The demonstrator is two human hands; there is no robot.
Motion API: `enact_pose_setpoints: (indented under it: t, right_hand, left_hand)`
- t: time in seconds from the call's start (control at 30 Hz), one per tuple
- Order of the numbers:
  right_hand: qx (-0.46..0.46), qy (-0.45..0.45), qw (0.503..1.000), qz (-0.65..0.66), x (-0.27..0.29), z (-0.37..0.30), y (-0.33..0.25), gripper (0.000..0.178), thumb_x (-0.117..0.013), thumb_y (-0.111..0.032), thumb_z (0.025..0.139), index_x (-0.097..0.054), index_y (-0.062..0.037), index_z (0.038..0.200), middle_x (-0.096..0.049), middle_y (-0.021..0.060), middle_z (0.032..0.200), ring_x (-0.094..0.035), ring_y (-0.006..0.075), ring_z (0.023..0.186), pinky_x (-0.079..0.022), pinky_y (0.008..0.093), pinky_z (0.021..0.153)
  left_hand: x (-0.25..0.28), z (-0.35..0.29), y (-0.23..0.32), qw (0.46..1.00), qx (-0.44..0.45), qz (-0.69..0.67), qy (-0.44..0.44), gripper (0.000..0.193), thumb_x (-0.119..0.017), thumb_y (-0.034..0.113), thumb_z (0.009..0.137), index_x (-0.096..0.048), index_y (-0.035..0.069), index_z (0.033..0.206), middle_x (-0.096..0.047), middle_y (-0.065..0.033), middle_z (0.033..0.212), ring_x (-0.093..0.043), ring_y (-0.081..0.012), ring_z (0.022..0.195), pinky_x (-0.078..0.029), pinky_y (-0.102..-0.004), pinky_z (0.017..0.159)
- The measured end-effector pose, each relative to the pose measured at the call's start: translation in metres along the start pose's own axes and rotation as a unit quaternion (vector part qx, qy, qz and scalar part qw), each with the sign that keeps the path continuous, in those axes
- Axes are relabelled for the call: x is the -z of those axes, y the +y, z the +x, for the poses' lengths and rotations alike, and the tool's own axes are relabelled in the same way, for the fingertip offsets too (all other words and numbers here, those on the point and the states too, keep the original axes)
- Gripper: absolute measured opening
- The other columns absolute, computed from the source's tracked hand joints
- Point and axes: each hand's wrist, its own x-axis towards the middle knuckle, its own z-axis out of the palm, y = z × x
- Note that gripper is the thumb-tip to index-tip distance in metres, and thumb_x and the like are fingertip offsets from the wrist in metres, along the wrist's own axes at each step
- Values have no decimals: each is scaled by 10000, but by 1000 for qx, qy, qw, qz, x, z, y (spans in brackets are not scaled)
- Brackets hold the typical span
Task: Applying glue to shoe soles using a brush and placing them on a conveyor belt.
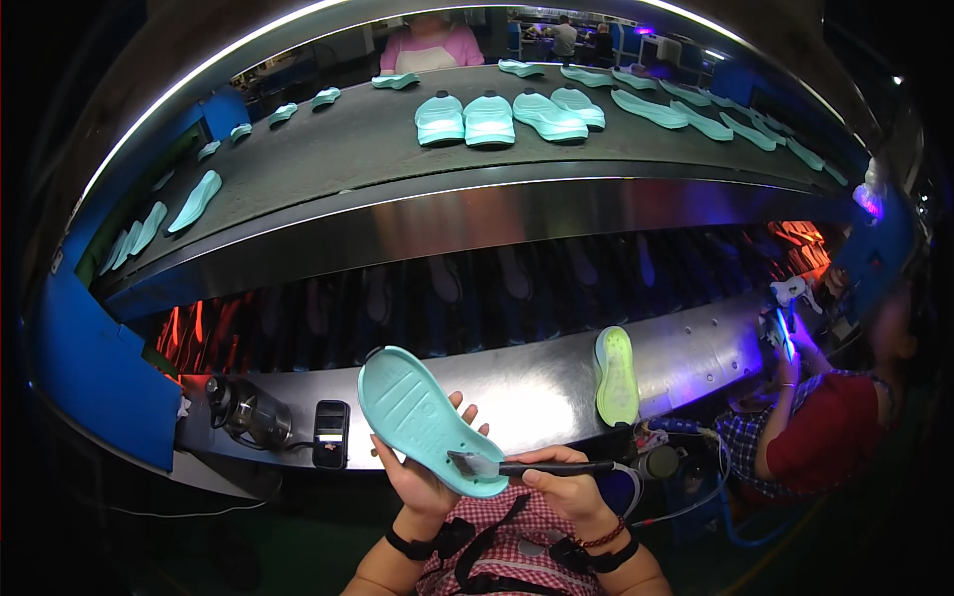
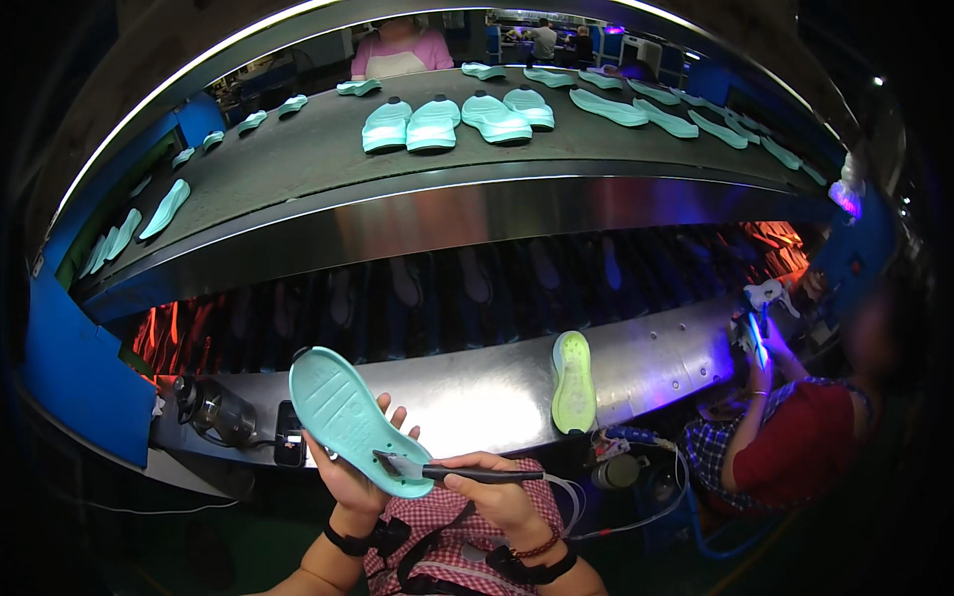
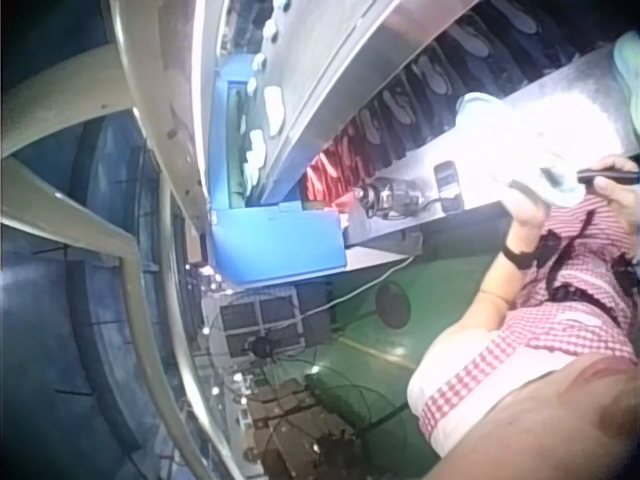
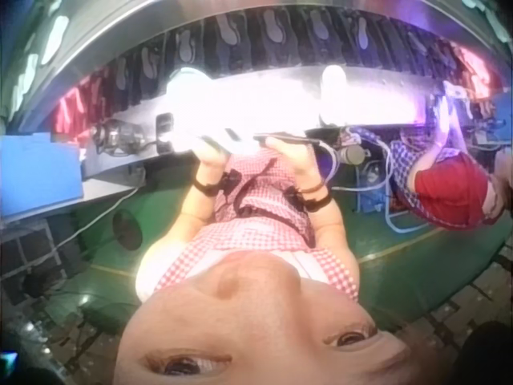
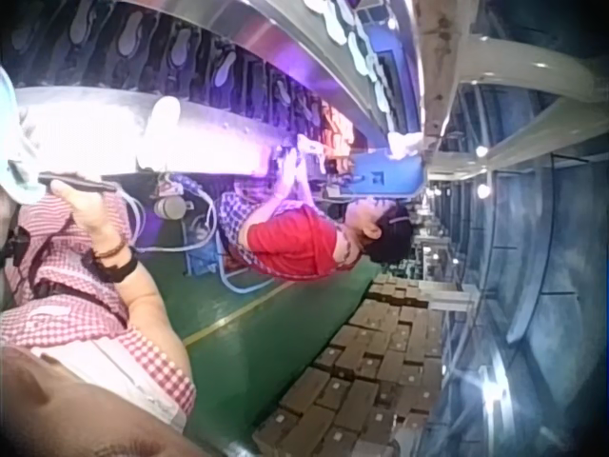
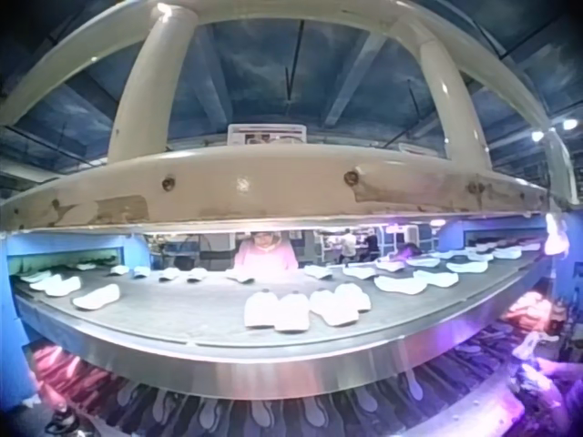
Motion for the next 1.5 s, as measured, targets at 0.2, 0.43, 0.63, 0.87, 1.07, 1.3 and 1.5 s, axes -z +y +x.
enact_pose_setpoints:
  t: [0.2,0.43,0.63,0.87,1.07,1.3,1.5]
  right_hand:
    - [15,9,996,84,-9,-3,-1,190,-550,55,810,-562,85,997,-604,184,996,-602,219,915,-494,312,851]
    - [14,22,996,90,-9,-5,4,194,-518,54,823,-521,83,1014,-557,255,1045,-577,314,974,-491,441,857]
    - [27,21,987,154,-11,-5,8,187,-527,62,823,-540,79,1008,-582,199,1014,-583,253,960,-493,361,873]
    - [38,40,994,97,-18,-5,8,204,-523,64,813,-517,77,1017,-573,232,1028,-578,299,972,-478,425,873]
    - [47,14,991,-126,-23,3,-18,172,-591,33,778,-606,39,949,-636,113,925,-595,143,860,-470,254,798]
    - [68,-81,969,-221,-23,14,-51,203,-645,31,722,-636,28,925,-644,146,939,-618,182,882,-492,258,769]
    - [65,-231,912,-333,-21,21,-70,189,-663,-14,722,-649,-2,911,-659,127,893,-645,194,808,-509,264,735]
  left_hand:
    - [5,-4,-9,998,42,-10,-38,792,-103,689,810,-126,165,1403,-243,-132,1401,-283,-334,1263,-261,-582,999]
    - [9,-7,-11,997,73,-1,-21,728,-165,639,844,-237,143,1372,-326,-123,1359,-374,-316,1208,-284,-615,965]
    - [12,-14,-17,996,83,8,-34,708,-147,598,871,-193,104,1376,-299,-137,1364,-316,-345,1242,-270,-583,996]
    - [19,-12,-26,996,62,-48,-39,727,-246,623,852,-264,87,1342,-372,-128,1311,-374,-347,1200,-318,-569,969]
    - [25,1,-17,998,64,30,2,780,-341,700,780,-416,55,1211,-515,-103,1105,-531,-310,960,-485,-480,769]
    - [23,15,-2,989,115,8,-94,810,-377,673,784,-364,16,1259,-503,-142,1129,-550,-259,975,-515,-417,772]
    - [26,22,18,967,201,139,-74,748,-434,622,796,-398,21,1240,-538,-164,1077,-576,-265,947,-515,-402,775]
